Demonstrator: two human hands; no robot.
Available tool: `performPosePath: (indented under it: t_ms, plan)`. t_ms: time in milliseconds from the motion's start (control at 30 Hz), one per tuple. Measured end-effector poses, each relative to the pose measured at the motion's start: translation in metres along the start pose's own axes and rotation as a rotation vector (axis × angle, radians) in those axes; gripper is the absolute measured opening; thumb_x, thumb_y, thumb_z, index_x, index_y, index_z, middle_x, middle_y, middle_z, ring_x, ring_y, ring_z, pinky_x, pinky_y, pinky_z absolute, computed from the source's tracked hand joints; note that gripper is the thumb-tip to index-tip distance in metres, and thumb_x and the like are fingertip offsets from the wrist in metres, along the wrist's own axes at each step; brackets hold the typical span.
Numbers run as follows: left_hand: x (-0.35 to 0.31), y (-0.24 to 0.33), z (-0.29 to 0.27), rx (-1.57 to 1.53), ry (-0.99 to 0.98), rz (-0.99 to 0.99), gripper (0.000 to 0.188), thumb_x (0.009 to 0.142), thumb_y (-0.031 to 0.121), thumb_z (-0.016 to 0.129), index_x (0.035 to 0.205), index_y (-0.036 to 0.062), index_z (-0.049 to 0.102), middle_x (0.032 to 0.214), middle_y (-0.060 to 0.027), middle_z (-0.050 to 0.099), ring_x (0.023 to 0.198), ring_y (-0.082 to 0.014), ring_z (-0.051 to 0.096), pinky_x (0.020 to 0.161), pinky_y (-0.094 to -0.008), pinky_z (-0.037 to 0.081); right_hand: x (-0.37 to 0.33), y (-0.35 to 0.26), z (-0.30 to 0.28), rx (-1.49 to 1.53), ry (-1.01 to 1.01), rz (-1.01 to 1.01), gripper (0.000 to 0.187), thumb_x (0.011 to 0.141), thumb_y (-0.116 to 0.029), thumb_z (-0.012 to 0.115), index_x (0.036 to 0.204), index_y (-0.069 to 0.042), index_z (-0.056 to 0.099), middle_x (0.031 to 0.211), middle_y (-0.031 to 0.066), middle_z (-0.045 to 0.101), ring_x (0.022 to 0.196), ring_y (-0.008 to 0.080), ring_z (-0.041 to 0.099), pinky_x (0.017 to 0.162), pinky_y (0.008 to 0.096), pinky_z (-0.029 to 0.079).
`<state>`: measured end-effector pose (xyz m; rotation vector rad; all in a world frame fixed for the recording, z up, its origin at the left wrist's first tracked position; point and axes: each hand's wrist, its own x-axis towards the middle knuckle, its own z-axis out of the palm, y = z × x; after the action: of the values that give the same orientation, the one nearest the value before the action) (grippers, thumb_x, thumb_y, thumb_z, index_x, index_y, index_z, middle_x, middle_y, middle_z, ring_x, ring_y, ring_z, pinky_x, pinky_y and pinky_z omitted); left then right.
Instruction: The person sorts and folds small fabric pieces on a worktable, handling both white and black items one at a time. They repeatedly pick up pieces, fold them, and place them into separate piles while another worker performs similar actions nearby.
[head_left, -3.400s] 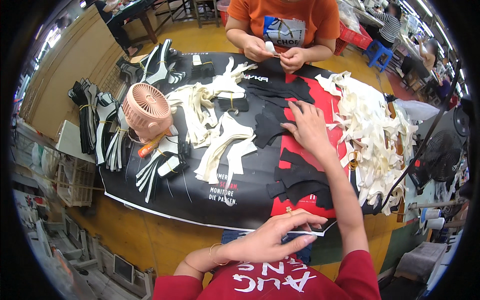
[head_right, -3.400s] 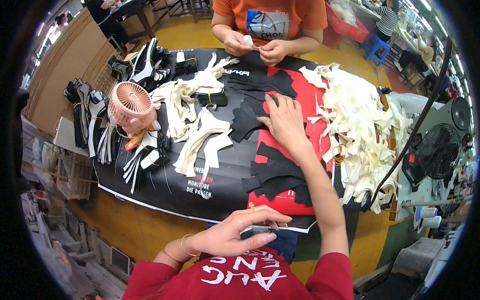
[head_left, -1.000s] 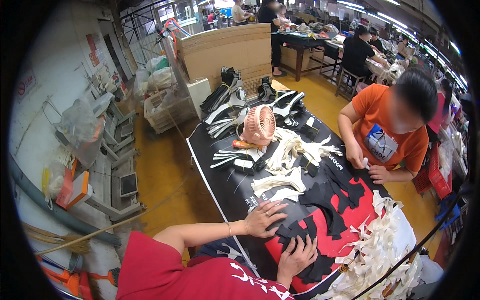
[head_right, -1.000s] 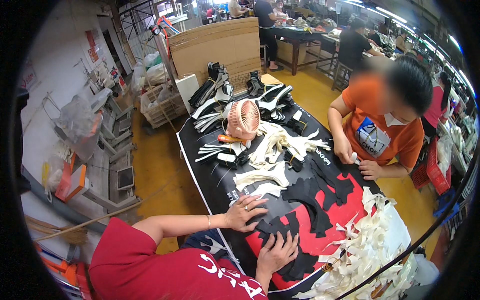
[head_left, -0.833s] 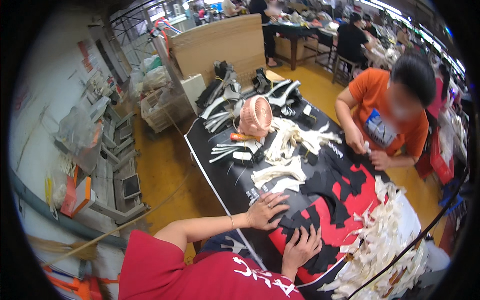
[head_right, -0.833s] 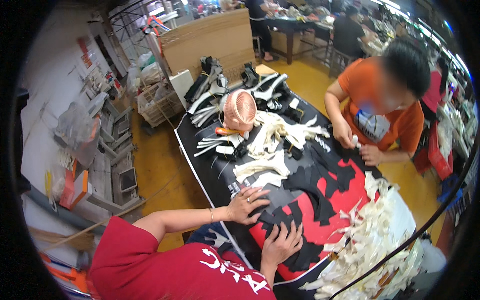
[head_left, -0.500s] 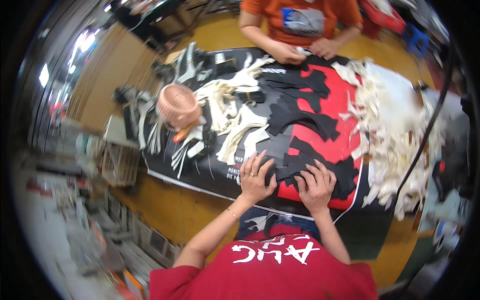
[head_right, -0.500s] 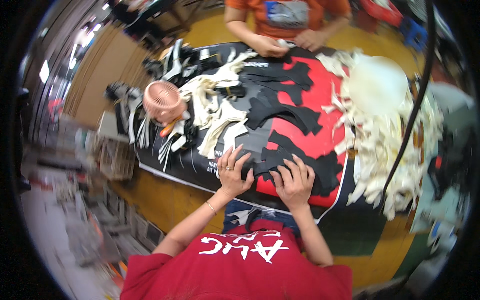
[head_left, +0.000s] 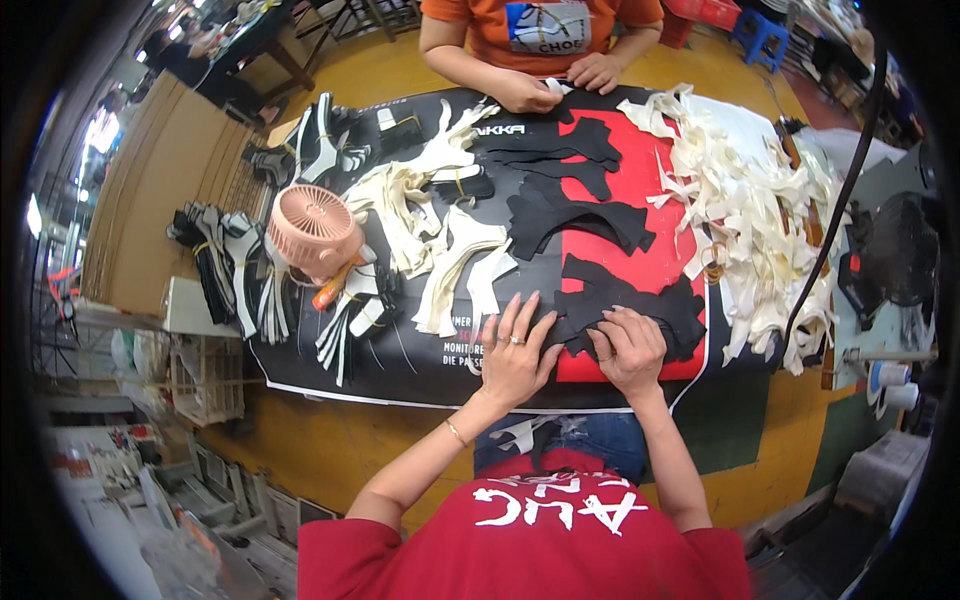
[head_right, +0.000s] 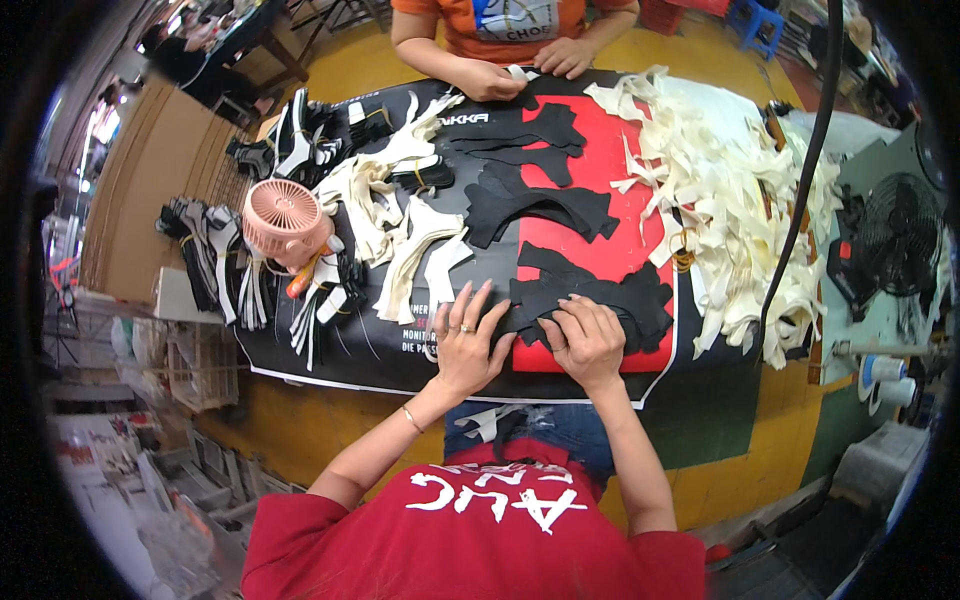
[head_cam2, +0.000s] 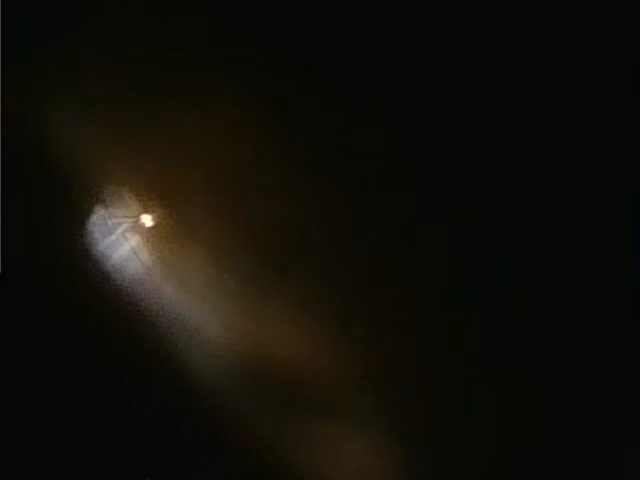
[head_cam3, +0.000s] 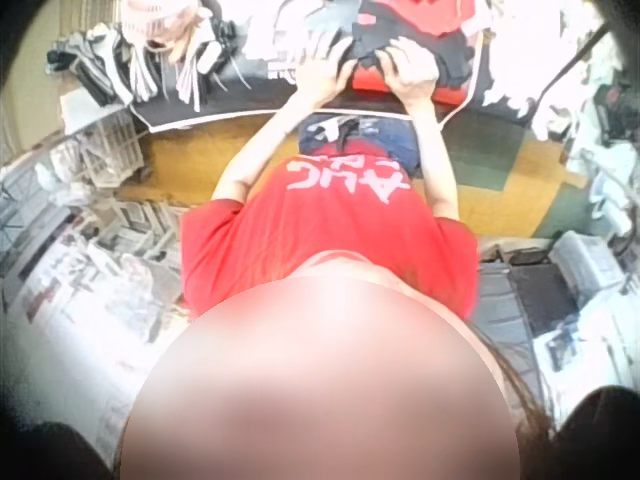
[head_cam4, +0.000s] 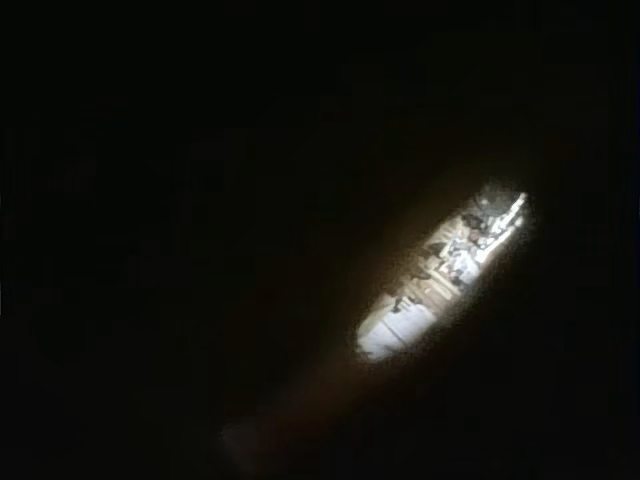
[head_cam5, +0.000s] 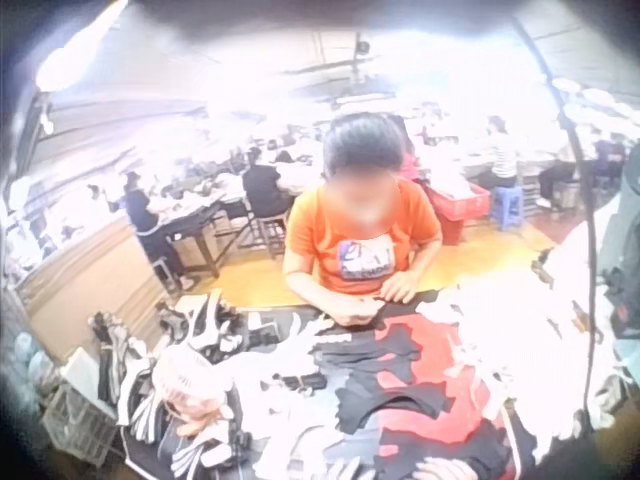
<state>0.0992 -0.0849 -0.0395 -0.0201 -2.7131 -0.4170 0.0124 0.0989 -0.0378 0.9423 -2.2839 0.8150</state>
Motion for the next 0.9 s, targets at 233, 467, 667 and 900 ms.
performPosePath:
  t_ms: [233, 467, 667, 900]
  plan:
    - [0.027, 0.046, 0.010, -0.159, 0.006, 0.035, 0.046, 0.090, 0.027, 0.064, 0.132, 0.0083, 0.056, 0.147, -0.0161, 0.046, 0.140, -0.0319, 0.038, 0.116, -0.0505, 0.019, 0.003, 0.000, -0.012, 0.134, 0.010, 0.055, 0.011, 0.084, -0.017, 0.073, 0.087, -0.007, 0.069, 0.096, 0.0076, 0.069, 0.093, 0.0259, 0.067, 0.085, 0.0392, 0.048]
    - [0.041, -0.010, -0.013, 0.186, 0.239, -0.360, 0.046, 0.087, 0.029, 0.070, 0.122, 0.0027, 0.059, 0.121, -0.0190, 0.058, 0.114, -0.0361, 0.053, 0.099, -0.0486, 0.036, 0.017, -0.012, -0.048, 0.204, -0.089, 0.220, 0.009, 0.085, -0.015, 0.073, 0.090, -0.008, 0.070, 0.090, 0.0050, 0.067, 0.087, 0.0242, 0.064, 0.082, 0.0381, 0.044]
    - [0.034, -0.043, -0.009, -0.015, 0.141, -0.536, 0.033, 0.082, 0.028, 0.076, 0.104, 0.0060, 0.067, 0.105, -0.0147, 0.063, 0.103, -0.0356, 0.058, 0.093, -0.0460, 0.042, 0.065, -0.014, -0.010, 0.423, -0.249, 0.058, 0.012, 0.086, -0.017, 0.071, 0.093, -0.007, 0.070, 0.088, 0.0065, 0.066, 0.086, 0.0257, 0.063, 0.077, 0.0381, 0.044]
    - [0.015, -0.045, -0.017, -0.071, 0.257, -0.451, 0.027, 0.079, 0.013, 0.079, 0.101, 0.0011, 0.068, 0.099, -0.0170, 0.061, 0.092, -0.0343, 0.061, 0.078, -0.0429, 0.048, 0.155, -0.027, 0.105, 0.152, -0.628, 0.027, 0.048, 0.084, -0.041, 0.073, 0.114, -0.004, 0.065, 0.100, 0.0147, 0.066, 0.103, 0.0318, 0.062, 0.086, 0.0438, 0.043]
